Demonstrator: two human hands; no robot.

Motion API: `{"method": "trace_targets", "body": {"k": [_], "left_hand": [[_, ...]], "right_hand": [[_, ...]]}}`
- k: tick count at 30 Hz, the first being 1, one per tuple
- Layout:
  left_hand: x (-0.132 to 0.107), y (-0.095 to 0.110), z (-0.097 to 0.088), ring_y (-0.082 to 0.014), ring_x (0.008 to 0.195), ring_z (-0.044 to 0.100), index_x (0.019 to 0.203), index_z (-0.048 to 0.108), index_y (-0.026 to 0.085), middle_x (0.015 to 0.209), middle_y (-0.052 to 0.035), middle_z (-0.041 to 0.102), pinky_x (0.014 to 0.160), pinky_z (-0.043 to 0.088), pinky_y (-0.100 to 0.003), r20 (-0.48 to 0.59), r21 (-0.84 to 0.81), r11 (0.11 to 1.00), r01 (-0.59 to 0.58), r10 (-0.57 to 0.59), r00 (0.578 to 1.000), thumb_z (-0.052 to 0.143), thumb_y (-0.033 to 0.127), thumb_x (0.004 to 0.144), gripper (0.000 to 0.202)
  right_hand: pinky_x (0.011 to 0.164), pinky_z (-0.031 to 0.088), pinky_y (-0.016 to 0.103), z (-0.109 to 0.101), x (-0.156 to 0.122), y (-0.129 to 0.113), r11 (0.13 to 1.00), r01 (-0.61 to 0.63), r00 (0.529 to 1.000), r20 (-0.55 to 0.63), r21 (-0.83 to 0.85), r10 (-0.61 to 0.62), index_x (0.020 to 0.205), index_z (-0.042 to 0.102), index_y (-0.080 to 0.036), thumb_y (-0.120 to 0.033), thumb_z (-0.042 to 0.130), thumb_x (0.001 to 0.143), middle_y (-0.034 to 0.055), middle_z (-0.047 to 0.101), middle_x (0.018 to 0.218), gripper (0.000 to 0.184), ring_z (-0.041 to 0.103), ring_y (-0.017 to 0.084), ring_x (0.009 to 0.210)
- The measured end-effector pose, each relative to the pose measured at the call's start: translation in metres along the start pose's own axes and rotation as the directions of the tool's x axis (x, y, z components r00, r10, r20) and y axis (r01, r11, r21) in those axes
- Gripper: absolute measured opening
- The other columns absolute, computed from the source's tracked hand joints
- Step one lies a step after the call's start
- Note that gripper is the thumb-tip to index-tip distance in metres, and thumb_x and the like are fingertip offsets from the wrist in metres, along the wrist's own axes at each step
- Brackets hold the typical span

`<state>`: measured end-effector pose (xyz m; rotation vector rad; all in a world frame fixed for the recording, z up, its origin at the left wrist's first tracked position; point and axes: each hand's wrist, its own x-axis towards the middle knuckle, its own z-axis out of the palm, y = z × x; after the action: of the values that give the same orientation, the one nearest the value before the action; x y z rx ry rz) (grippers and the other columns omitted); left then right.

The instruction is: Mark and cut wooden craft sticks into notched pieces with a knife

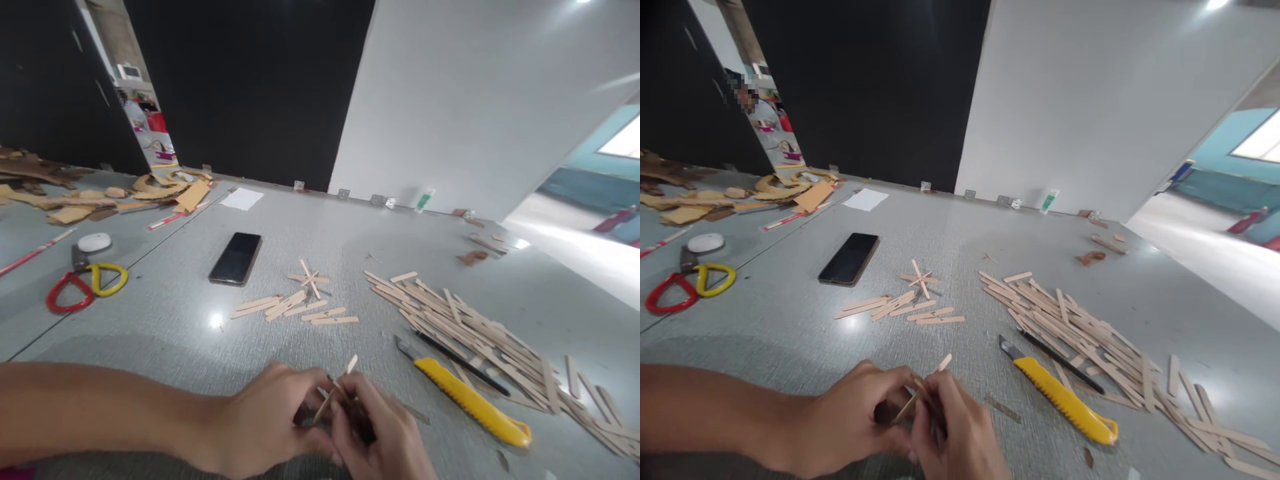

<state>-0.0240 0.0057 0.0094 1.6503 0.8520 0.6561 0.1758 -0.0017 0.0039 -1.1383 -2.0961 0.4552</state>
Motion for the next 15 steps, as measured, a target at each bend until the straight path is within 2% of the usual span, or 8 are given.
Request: {"method": "trace_targets", "body": {"k": [3,6,9,12,14,15], "left_hand": [[-0.001,0.001,0.0,-0.0199,0.084,0.076,0.11,0.07,0.018,0.095,-0.0041,0.082,0.073,0.052,-0.025,-0.003,-0.012,1.0,0.016,-0.016,1.0,0.082,0.035,0.088,0.03],[-0.002,0.002,0.0,-0.0137,0.067,0.066,0.104,0.073,0.018,0.081,-0.0013,0.077,0.063,0.045,-0.023,-0.071,0.087,0.996,0.009,-0.003,0.998,0.069,0.035,0.097,0.019],[-0.002,0.003,-0.001,-0.0106,0.056,0.052,0.094,0.075,0.016,0.066,0.0002,0.067,0.056,0.038,-0.023,-0.127,0.173,0.985,0.023,-0.001,0.992,0.053,0.031,0.104,0.029],[-0.001,0.004,-0.002,-0.0103,0.057,0.052,0.087,0.073,0.015,0.068,-0.001,0.068,0.056,0.038,-0.022,-0.157,0.103,0.992,0.075,-0.058,0.986,0.051,0.028,0.104,0.031],[0.001,0.004,-0.003,-0.0099,0.057,0.052,0.084,0.07,0.015,0.067,-0.0001,0.067,0.056,0.038,-0.022,-0.184,0.074,0.992,0.101,-0.086,0.979,0.051,0.027,0.103,0.029],[0.001,0.005,-0.003,-0.0097,0.056,0.051,0.084,0.069,0.015,0.066,0.0004,0.066,0.056,0.037,-0.021,-0.194,0.065,0.992,0.108,-0.094,0.976,0.051,0.028,0.103,0.029]], "right_hand": [[0.047,0.042,0.021,-0.002,0.001,-0.001,1.0,0.008,1.0,0.015,0.015,-0.009,0.081,0.054,-0.025,-0.02,0.047,0.096,-0.0055,0.057,0.059,0.017,0.051,0.011,0.046],[0.049,0.045,0.021,-0.01,0.006,0.0,1.0,-0.02,1.0,-0.016,0.006,0.02,0.086,0.057,-0.025,-0.023,0.051,0.1,-0.0044,0.06,0.065,0.015,0.054,0.011,0.05],[0.049,0.045,0.021,-0.018,0.011,0.003,0.998,-0.059,0.996,-0.062,-0.024,0.057,0.087,0.056,-0.025,-0.025,0.056,0.101,-0.0052,0.057,0.065,0.015,0.054,0.012,0.051],[0.049,0.045,0.022,-0.024,0.017,0.009,0.994,-0.098,0.993,-0.067,-0.053,0.095,0.087,0.056,-0.025,-0.026,0.059,0.1,-0.0049,0.058,0.066,0.013,0.054,0.012,0.05],[0.056,0.05,0.025,-0.028,0.022,0.015,0.991,-0.11,0.993,-0.061,-0.073,0.106,0.093,0.06,-0.024,-0.024,0.058,0.101,-0.0001,0.067,0.079,0.008,0.06,0.014,0.057],[0.064,0.054,0.028,-0.031,0.025,0.018,0.991,-0.093,0.995,-0.034,-0.095,0.09,0.099,0.062,-0.024,-0.023,0.055,0.101,0.0041,0.071,0.092,0.008,0.067,0.016,0.067]]}}
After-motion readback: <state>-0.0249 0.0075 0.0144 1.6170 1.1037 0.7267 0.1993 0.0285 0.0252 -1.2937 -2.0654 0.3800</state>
